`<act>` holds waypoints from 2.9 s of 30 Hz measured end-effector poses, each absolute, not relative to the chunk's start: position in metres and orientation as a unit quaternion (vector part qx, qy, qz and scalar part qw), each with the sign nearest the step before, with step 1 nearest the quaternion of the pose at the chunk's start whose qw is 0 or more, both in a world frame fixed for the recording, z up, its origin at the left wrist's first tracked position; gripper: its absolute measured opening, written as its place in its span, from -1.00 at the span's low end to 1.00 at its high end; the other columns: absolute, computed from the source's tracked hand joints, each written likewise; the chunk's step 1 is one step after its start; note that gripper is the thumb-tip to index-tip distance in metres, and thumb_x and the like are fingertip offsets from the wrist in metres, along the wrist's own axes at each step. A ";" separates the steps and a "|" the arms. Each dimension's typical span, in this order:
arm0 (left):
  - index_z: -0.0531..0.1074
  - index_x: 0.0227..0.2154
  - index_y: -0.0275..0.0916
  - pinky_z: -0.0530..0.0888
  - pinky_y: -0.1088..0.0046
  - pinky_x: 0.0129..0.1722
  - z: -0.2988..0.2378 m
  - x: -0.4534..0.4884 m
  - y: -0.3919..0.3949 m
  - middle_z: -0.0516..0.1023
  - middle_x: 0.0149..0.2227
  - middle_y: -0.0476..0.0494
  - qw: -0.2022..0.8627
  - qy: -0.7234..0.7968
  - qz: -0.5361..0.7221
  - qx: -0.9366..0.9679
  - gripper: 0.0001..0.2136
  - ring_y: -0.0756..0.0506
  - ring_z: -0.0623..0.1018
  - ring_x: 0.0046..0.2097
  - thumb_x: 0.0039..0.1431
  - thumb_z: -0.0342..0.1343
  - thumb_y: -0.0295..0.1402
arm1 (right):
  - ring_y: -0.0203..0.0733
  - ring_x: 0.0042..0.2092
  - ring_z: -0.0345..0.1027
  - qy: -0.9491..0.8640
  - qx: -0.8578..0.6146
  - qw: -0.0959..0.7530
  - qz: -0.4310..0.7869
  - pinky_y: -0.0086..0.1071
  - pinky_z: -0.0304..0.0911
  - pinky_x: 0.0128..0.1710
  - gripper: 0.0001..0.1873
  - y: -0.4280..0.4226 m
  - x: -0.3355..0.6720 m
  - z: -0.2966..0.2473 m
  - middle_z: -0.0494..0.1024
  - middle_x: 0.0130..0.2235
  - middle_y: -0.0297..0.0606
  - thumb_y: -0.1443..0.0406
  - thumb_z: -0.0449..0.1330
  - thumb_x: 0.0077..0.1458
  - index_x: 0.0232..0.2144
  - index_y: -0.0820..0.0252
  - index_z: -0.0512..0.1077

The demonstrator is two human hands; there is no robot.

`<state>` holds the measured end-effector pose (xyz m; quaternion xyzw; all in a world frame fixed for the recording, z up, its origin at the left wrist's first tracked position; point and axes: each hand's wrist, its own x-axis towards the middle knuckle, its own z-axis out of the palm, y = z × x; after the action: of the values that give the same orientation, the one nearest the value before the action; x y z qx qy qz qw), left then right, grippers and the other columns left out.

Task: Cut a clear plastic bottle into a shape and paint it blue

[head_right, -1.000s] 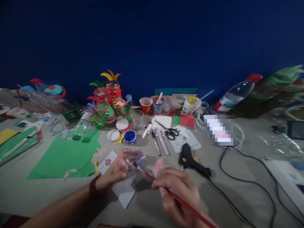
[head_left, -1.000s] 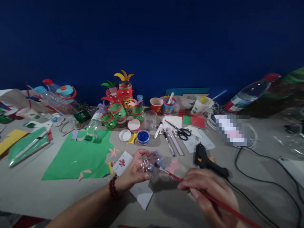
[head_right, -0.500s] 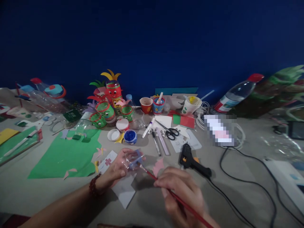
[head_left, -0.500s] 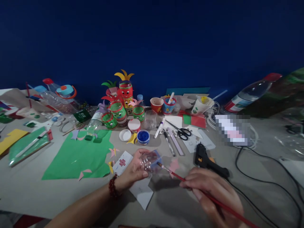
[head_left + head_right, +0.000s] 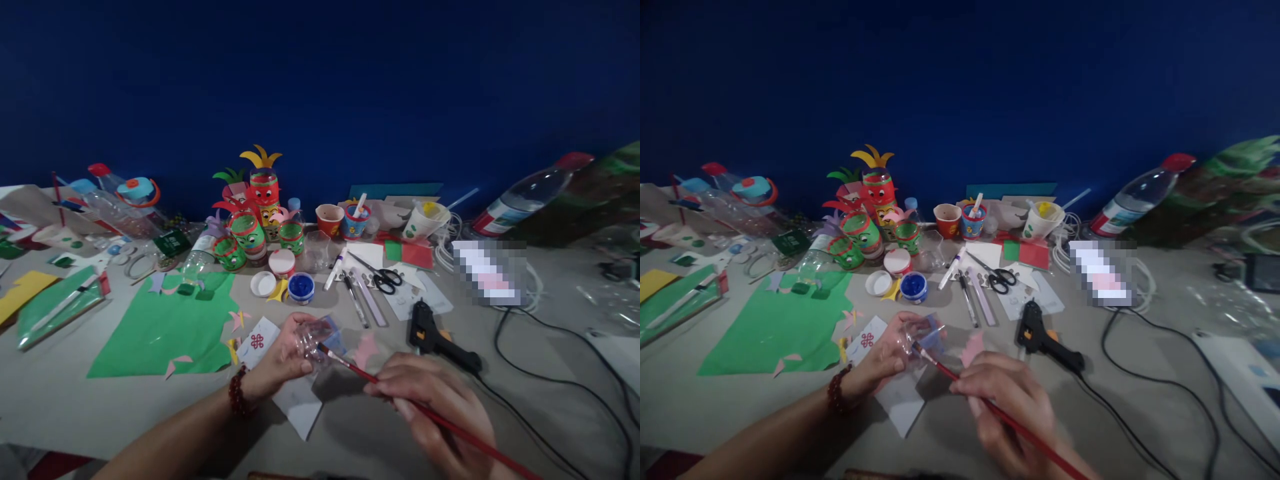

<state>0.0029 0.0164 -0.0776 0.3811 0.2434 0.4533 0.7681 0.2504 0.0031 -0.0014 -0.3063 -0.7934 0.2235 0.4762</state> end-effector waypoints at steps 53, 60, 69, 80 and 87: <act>0.32 0.01 -0.16 0.32 -0.10 0.17 -0.075 0.008 0.016 0.35 0.18 -0.35 0.780 0.272 0.452 0.336 -0.42 -0.40 0.43 0.17 -0.05 0.40 -0.14 | -0.21 -0.42 0.52 -0.786 -0.288 0.512 0.195 -0.38 0.47 -0.37 -0.70 0.003 0.245 -0.005 0.58 -0.48 -0.29 0.52 0.03 -0.03 -0.33 0.15 0.48; 0.33 -0.01 -0.14 0.31 -0.10 0.17 -0.074 0.007 0.016 0.33 0.19 -0.32 0.790 0.263 0.448 0.324 -0.45 -0.42 0.40 0.21 -0.03 0.39 -0.15 | -0.19 -0.37 0.56 -0.809 -0.276 0.486 0.182 -0.39 0.49 -0.37 -0.65 0.008 0.243 0.000 0.63 -0.45 -0.27 0.54 0.05 -0.06 -0.26 0.15 0.48; 0.32 -0.01 -0.15 0.30 -0.13 0.17 -0.075 0.007 0.016 0.33 0.21 -0.34 0.792 0.256 0.450 0.324 -0.45 -0.42 0.43 0.20 -0.03 0.39 -0.15 | -0.20 -0.38 0.56 -0.804 -0.277 0.496 0.176 -0.39 0.51 -0.34 -0.63 0.007 0.240 0.006 0.62 -0.46 -0.28 0.55 0.06 -0.07 -0.25 0.17 0.50; 0.31 -0.01 -0.15 0.30 -0.12 0.18 -0.077 0.006 0.016 0.32 0.21 -0.33 0.791 0.262 0.450 0.322 -0.45 -0.41 0.40 0.22 -0.02 0.39 -0.16 | -0.18 -0.37 0.57 -0.813 -0.283 0.479 0.168 -0.39 0.51 -0.35 -0.63 0.006 0.243 0.003 0.63 -0.44 -0.29 0.54 0.07 -0.05 -0.23 0.14 0.49; 0.32 0.00 -0.14 0.31 -0.08 0.17 -0.078 0.005 0.016 0.33 0.21 -0.32 0.791 0.264 0.452 0.317 -0.47 -0.40 0.41 0.21 0.00 0.38 -0.17 | -0.18 -0.38 0.54 -0.811 -0.287 0.479 0.175 -0.34 0.50 -0.36 -0.65 0.003 0.246 -0.003 0.60 -0.45 -0.28 0.53 0.04 -0.03 -0.27 0.12 0.48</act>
<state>0.0054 0.0158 -0.0785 0.3170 0.2643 0.4520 0.7908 0.2462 0.0027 -0.0033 -0.2870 -0.8108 0.1751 0.4791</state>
